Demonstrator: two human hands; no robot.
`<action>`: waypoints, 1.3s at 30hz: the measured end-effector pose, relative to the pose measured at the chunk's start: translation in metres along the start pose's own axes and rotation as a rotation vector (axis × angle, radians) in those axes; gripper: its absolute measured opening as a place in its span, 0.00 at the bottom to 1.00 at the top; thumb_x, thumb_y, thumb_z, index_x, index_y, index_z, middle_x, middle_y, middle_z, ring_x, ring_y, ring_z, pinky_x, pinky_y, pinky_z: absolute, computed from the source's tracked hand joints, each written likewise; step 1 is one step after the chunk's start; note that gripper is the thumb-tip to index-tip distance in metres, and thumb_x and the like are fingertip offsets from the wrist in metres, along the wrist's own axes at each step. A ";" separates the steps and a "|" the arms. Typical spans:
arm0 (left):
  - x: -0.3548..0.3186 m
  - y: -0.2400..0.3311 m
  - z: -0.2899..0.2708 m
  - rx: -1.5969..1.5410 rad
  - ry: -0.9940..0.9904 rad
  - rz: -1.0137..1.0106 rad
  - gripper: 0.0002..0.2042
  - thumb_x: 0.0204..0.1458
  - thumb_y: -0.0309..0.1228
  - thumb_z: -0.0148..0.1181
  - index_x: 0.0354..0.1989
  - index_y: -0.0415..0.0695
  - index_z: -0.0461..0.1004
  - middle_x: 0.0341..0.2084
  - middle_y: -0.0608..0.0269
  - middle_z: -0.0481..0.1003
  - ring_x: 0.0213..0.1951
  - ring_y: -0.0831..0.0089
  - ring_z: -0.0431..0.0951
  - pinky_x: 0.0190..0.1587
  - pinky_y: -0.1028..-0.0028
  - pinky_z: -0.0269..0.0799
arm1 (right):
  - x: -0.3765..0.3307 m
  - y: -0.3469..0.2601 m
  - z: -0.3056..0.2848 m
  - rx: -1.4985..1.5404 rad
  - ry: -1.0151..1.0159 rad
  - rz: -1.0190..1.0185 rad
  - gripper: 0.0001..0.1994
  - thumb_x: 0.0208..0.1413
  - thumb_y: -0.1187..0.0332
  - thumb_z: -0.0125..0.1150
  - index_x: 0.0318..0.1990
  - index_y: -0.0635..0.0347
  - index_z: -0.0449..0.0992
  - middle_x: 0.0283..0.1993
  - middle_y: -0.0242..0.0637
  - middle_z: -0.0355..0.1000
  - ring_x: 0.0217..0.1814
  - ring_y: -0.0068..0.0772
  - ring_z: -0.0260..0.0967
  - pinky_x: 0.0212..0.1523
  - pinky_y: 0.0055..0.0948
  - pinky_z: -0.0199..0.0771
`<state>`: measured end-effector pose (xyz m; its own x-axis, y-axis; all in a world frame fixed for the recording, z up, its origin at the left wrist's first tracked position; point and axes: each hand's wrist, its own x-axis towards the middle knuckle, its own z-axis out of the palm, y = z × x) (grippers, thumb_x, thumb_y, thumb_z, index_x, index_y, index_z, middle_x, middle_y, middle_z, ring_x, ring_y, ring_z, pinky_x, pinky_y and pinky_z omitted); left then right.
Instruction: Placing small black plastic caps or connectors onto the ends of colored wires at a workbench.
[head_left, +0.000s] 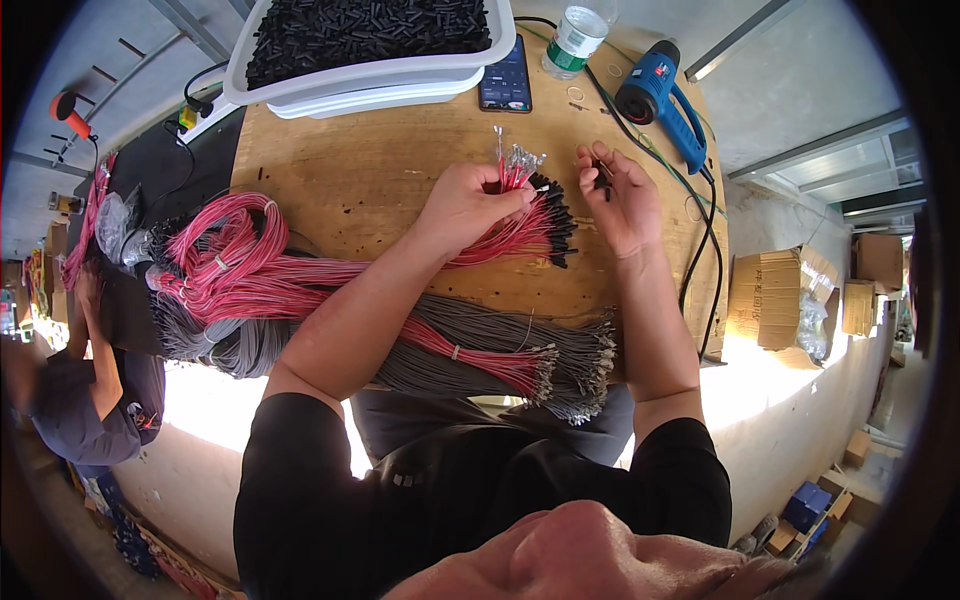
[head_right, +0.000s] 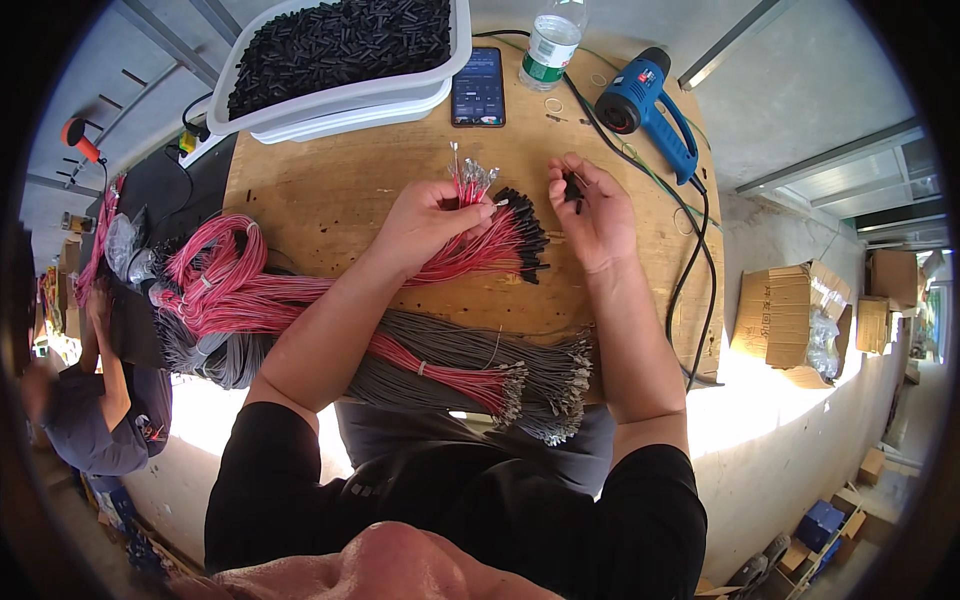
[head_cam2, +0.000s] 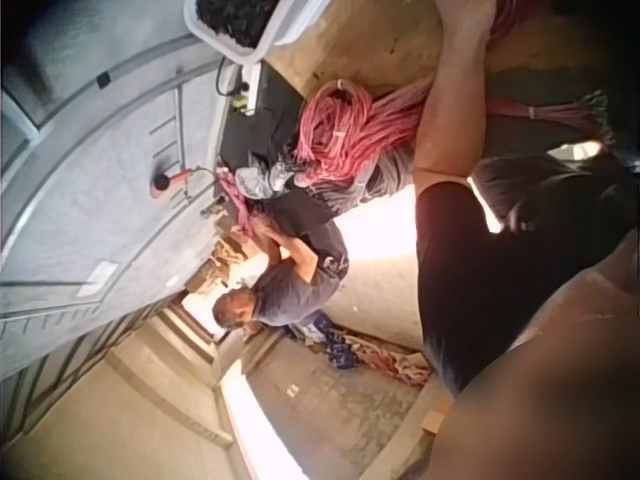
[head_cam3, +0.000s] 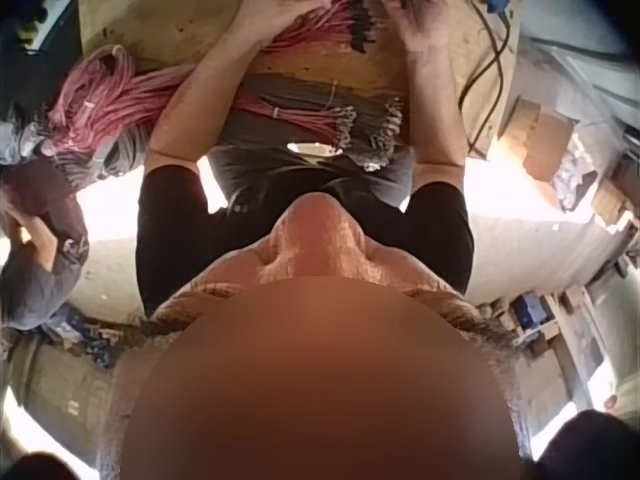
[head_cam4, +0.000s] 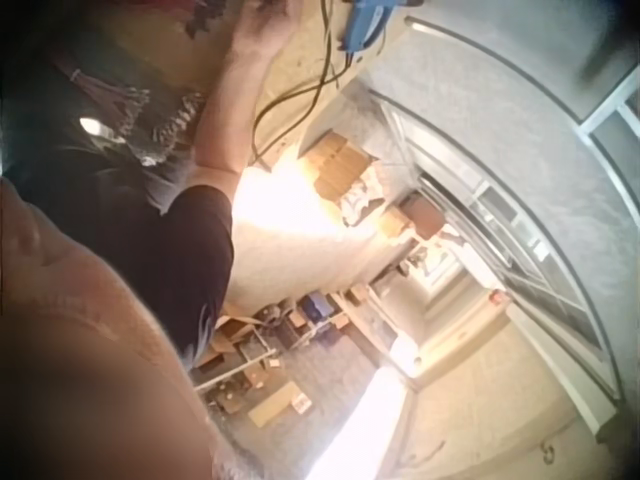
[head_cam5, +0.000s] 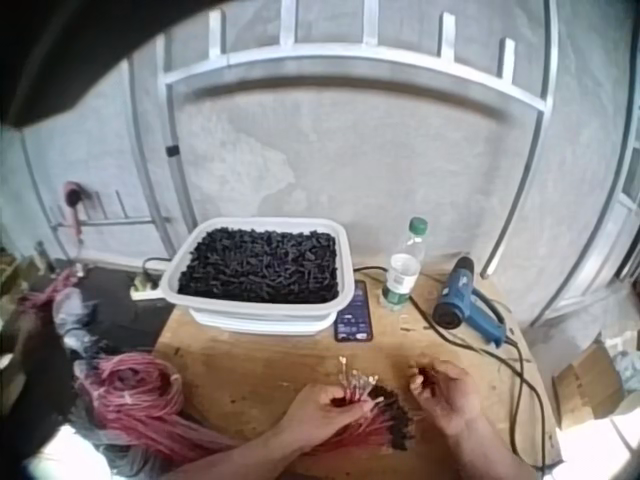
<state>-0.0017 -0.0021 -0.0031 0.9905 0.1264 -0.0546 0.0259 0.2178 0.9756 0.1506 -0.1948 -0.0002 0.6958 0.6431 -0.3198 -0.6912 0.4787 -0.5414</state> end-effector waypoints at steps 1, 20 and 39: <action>-0.001 0.001 0.001 -0.001 0.018 -0.022 0.06 0.59 0.24 0.62 0.39 0.32 0.77 0.28 0.62 0.77 0.30 0.79 0.74 0.36 0.78 0.71 | 0.003 0.000 -0.002 0.046 0.092 -0.016 0.14 0.64 0.73 0.54 0.54 0.72 0.70 0.49 0.49 0.71 0.46 0.33 0.69 0.48 0.24 0.75; -0.001 0.004 0.001 -0.053 0.032 -0.047 0.07 0.58 0.24 0.62 0.40 0.32 0.77 0.29 0.61 0.77 0.31 0.78 0.75 0.38 0.78 0.72 | 0.001 0.010 -0.002 -0.055 -0.044 -0.035 0.11 0.65 0.80 0.50 0.54 0.72 0.69 0.53 0.50 0.71 0.45 0.32 0.74 0.45 0.17 0.81; -0.002 0.003 0.001 -0.098 0.064 -0.051 0.08 0.58 0.26 0.63 0.39 0.32 0.78 0.28 0.61 0.79 0.30 0.79 0.76 0.36 0.78 0.72 | -0.002 0.010 0.002 -0.137 -0.097 0.027 0.13 0.64 0.78 0.52 0.56 0.68 0.70 0.43 0.43 0.75 0.39 0.30 0.74 0.37 0.17 0.77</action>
<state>-0.0033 -0.0025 0.0002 0.9776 0.1732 -0.1199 0.0595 0.3189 0.9459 0.1420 -0.1908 -0.0034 0.6508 0.7125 -0.2622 -0.6714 0.3790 -0.6368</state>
